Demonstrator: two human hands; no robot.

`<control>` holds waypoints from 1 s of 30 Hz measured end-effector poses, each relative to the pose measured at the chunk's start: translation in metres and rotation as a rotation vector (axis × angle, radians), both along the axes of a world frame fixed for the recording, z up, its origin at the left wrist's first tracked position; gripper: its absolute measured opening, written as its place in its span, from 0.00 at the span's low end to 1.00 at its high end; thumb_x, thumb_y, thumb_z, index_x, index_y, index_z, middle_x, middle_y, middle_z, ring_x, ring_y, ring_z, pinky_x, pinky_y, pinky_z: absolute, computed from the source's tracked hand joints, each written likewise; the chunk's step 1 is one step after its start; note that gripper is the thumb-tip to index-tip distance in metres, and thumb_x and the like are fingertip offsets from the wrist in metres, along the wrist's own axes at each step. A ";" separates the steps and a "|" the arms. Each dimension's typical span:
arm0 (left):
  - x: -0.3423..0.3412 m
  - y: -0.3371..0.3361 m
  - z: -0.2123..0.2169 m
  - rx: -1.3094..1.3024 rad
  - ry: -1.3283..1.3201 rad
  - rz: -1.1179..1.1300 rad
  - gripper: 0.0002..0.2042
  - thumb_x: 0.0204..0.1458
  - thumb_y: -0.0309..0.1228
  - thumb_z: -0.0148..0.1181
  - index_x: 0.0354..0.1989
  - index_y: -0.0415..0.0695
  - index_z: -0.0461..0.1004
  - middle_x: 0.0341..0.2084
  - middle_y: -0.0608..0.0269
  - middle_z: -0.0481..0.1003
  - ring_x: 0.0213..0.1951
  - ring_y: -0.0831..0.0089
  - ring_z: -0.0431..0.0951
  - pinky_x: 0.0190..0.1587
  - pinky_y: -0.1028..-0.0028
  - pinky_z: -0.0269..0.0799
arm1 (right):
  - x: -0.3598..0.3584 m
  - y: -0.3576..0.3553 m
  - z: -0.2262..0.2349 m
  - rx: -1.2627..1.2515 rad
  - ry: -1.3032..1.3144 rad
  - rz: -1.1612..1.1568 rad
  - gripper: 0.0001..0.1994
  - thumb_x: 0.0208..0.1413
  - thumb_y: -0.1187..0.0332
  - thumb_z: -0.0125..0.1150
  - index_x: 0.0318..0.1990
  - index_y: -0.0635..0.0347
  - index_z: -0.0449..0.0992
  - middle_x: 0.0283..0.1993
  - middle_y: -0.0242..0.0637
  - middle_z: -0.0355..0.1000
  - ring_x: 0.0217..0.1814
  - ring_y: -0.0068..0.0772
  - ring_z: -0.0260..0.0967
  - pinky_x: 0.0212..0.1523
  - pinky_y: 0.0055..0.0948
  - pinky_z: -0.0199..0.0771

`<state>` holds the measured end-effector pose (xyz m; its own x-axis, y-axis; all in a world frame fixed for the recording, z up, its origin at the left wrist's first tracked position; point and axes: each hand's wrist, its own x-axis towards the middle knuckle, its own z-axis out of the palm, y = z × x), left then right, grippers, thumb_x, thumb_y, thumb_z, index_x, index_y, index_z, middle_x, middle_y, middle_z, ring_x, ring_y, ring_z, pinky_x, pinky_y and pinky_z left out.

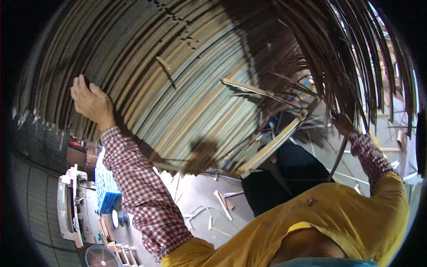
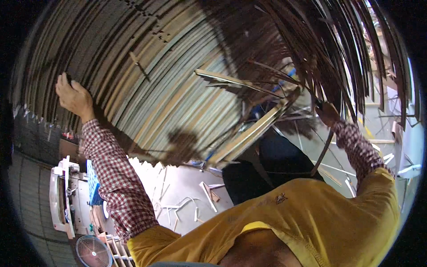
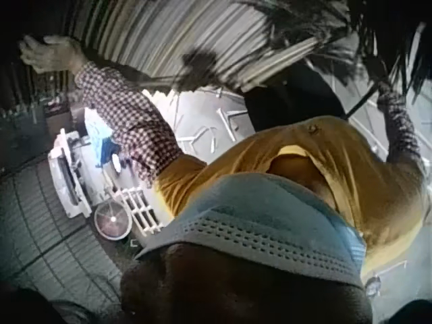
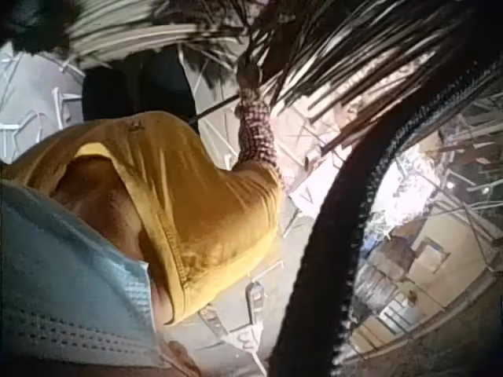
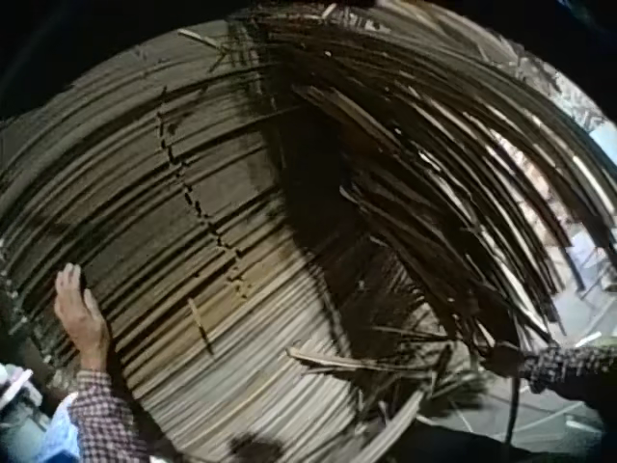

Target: Cutting and removing strips from a large stack of cardboard sheets using shears.

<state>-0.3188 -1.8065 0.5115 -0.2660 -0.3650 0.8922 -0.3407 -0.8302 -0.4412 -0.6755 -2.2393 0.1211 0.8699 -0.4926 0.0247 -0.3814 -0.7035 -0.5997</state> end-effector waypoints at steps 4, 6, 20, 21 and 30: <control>-0.001 0.000 0.000 -0.027 0.026 0.016 0.17 0.54 0.37 0.40 0.52 0.49 0.63 0.51 0.61 0.63 0.55 0.59 0.59 0.50 0.57 0.56 | -0.048 0.000 0.016 -0.005 0.179 0.120 0.12 0.47 0.65 0.55 0.35 0.66 0.69 0.27 0.47 0.67 0.30 0.36 0.65 0.33 0.35 0.65; -0.001 0.001 0.001 -0.030 0.085 0.042 0.18 0.53 0.38 0.40 0.52 0.51 0.63 0.53 0.65 0.62 0.56 0.62 0.57 0.51 0.57 0.54 | -0.063 0.038 0.059 0.355 -0.033 0.331 0.14 0.47 0.66 0.57 0.39 0.67 0.70 0.37 0.48 0.69 0.39 0.34 0.66 0.42 0.30 0.65; 0.002 0.005 -0.002 -0.017 0.045 -0.004 0.18 0.54 0.38 0.39 0.53 0.51 0.62 0.53 0.63 0.62 0.56 0.60 0.58 0.52 0.57 0.54 | 0.221 0.108 0.234 0.339 -0.275 0.532 0.20 0.49 0.53 0.54 0.21 0.64 0.73 0.23 0.37 0.64 0.28 0.31 0.59 0.42 0.28 0.61; 0.002 0.005 -0.002 -0.008 0.066 -0.020 0.18 0.54 0.38 0.39 0.53 0.51 0.61 0.53 0.63 0.61 0.56 0.60 0.58 0.52 0.56 0.53 | 0.221 0.114 0.235 0.467 -0.336 0.585 0.19 0.49 0.54 0.53 0.21 0.64 0.74 0.22 0.38 0.66 0.28 0.31 0.60 0.45 0.28 0.60; 0.004 0.005 0.000 -0.008 0.027 0.022 0.18 0.55 0.39 0.37 0.53 0.50 0.62 0.53 0.63 0.62 0.55 0.61 0.59 0.51 0.57 0.55 | 0.065 0.039 0.039 0.399 -0.041 0.162 0.17 0.50 0.61 0.52 0.41 0.68 0.67 0.35 0.46 0.65 0.39 0.31 0.64 0.39 0.33 0.64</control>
